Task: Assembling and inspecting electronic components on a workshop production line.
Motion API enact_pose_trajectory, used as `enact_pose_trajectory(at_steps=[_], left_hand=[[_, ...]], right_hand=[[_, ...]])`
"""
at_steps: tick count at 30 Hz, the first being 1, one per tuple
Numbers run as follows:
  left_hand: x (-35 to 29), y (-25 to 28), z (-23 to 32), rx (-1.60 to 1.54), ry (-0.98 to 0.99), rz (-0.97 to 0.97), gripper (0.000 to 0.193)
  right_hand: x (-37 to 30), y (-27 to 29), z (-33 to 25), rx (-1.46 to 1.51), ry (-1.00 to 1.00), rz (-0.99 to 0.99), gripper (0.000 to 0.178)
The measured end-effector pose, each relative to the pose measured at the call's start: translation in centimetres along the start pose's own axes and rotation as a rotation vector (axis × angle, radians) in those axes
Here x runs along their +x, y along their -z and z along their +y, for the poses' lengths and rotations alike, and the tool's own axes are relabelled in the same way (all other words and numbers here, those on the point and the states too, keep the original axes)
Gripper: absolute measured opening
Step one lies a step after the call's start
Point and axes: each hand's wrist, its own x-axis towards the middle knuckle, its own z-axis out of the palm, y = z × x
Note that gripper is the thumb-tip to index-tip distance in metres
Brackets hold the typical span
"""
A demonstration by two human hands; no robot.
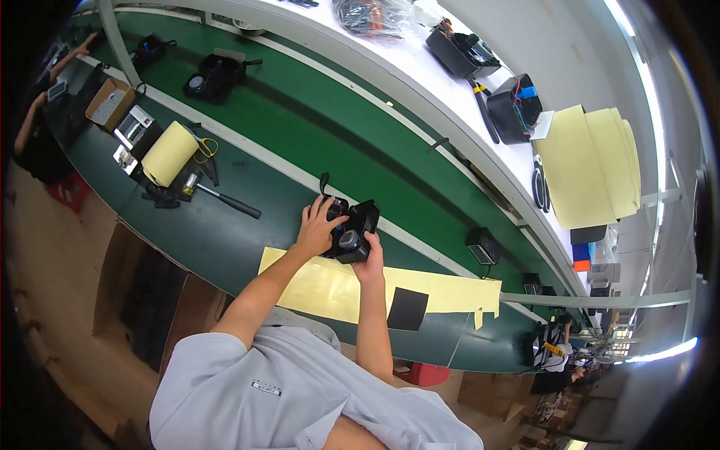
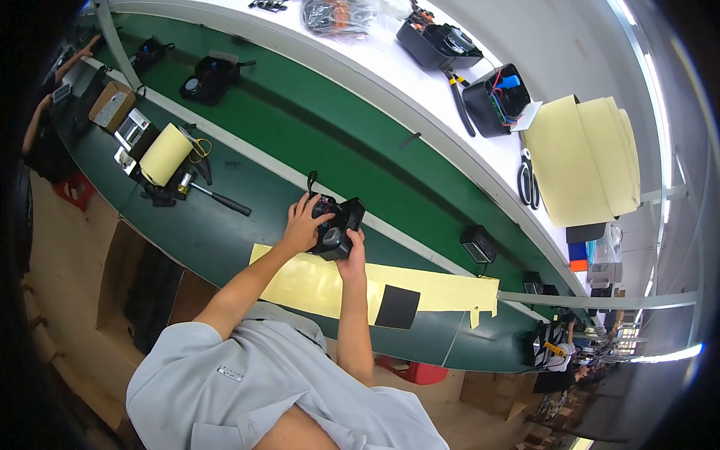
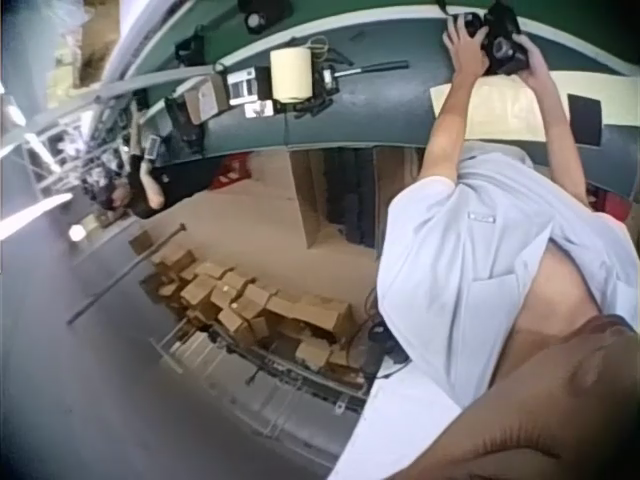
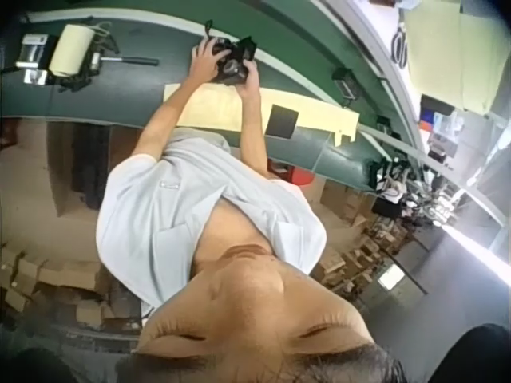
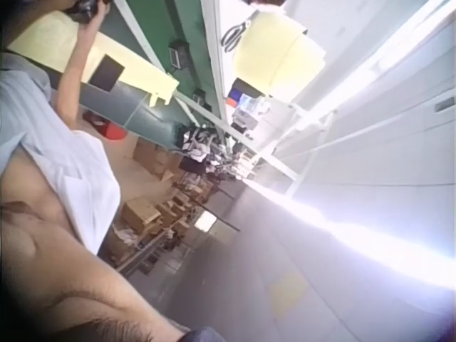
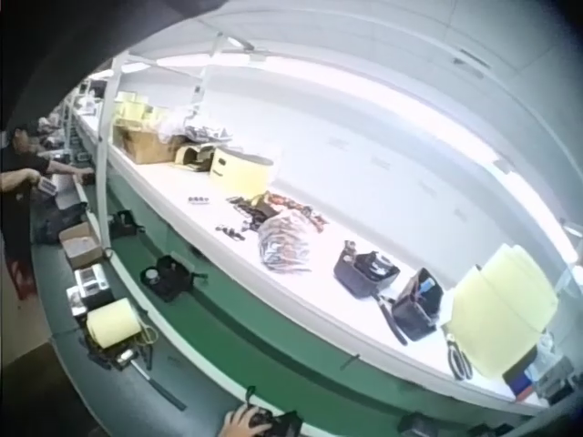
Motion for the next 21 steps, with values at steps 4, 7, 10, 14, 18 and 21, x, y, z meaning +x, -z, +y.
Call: enact_pose_trajectory(at_steps=[4,7,10,14,18,21], left_hand=[[0.4,-2.1,0.6,-0.085,0.189,0.079,0.065],[0.6,-3.1,0.9,-0.076,0.243,0.173,0.06],[0.6,-3.3,1.5,-0.115,0.326,0.111,0.041],[0.6,-3.6,1.1,-0.138,0.275,0.138,0.048],[1.1,-3.3,1.3,-0.109,0.193,0.139,0.043],[1.6,-3.4,1.2,-0.075,0.226,0.084,0.04]], right_hand=[[0.2,0.1,0.3,0.058,-0.09,-0.041,0.036],[0.4,0.2,0.3,0.04,-0.074,-0.002,0.035],[0.5,0.5,0.5,0.047,0.002,0.053,0.037],[0.2,-0.6,0.8,-0.072,0.116,0.129,0.039],[-0.2,-1.3,0.8,-0.151,0.172,0.166,0.038],[-0.1,-1.2,0.5,-0.133,0.166,0.154,0.034]])
